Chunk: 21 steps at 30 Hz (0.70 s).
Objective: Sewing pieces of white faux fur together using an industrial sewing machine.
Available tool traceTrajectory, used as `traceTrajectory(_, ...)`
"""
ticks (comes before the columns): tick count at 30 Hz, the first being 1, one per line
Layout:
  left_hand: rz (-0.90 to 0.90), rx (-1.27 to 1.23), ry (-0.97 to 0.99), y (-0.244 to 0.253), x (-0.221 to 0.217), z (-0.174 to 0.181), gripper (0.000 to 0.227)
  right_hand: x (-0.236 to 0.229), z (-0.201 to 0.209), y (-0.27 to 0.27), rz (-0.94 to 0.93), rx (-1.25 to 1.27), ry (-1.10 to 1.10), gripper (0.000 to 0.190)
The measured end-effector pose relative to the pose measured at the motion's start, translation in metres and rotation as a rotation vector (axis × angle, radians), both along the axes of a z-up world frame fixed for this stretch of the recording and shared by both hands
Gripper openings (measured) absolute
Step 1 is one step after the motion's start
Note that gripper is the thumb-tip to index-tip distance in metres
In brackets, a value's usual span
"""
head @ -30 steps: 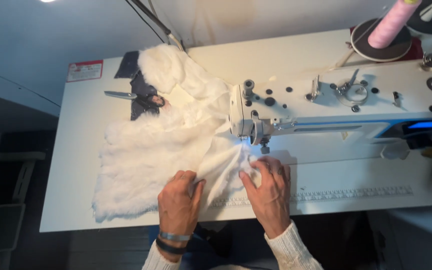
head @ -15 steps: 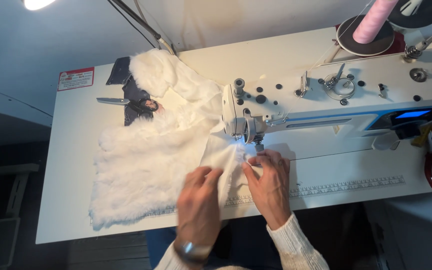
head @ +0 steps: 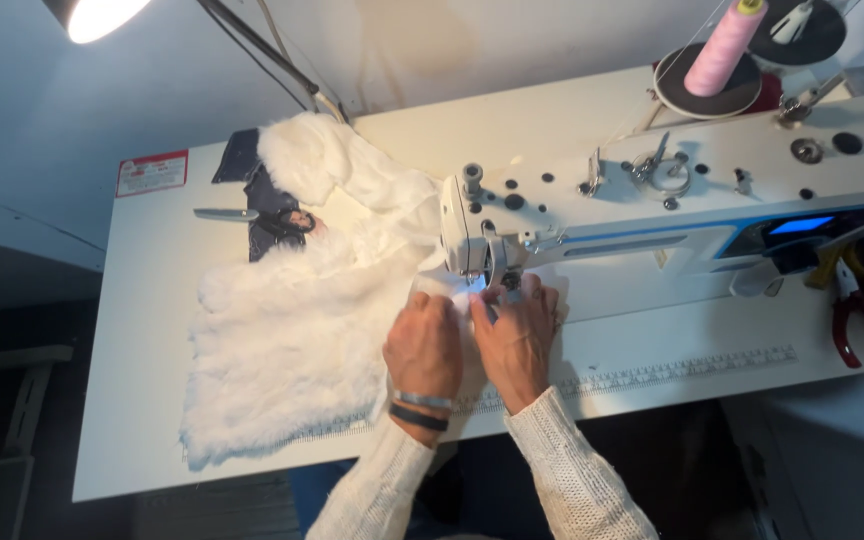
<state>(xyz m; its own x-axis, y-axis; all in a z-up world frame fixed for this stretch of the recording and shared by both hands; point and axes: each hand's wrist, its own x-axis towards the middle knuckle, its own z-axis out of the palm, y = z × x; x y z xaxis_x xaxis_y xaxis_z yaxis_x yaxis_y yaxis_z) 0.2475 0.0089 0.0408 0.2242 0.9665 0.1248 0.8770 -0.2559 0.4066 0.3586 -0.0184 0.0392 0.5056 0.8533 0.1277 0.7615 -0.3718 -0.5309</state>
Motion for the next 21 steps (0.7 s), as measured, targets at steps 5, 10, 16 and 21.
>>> traceTrajectory(5,-0.04,-0.037,-0.032,0.008,-0.001,0.03,0.009,0.0,0.003,-0.005,-0.041,-0.021,0.092,0.026)
traceTrajectory(10,-0.113,0.041,0.016,0.006,0.0,0.029,0.002,-0.003,0.02,-0.001,-0.072,-0.077,0.152,0.022)
traceTrajectory(16,-0.264,0.179,0.038,0.004,-0.006,0.015,0.01,0.002,-0.008,0.002,0.07,-0.091,0.054,0.025)
traceTrajectory(21,-0.241,0.186,0.018,-0.007,-0.012,0.023,0.018,0.006,-0.019,0.001,0.111,0.034,0.013,0.03)
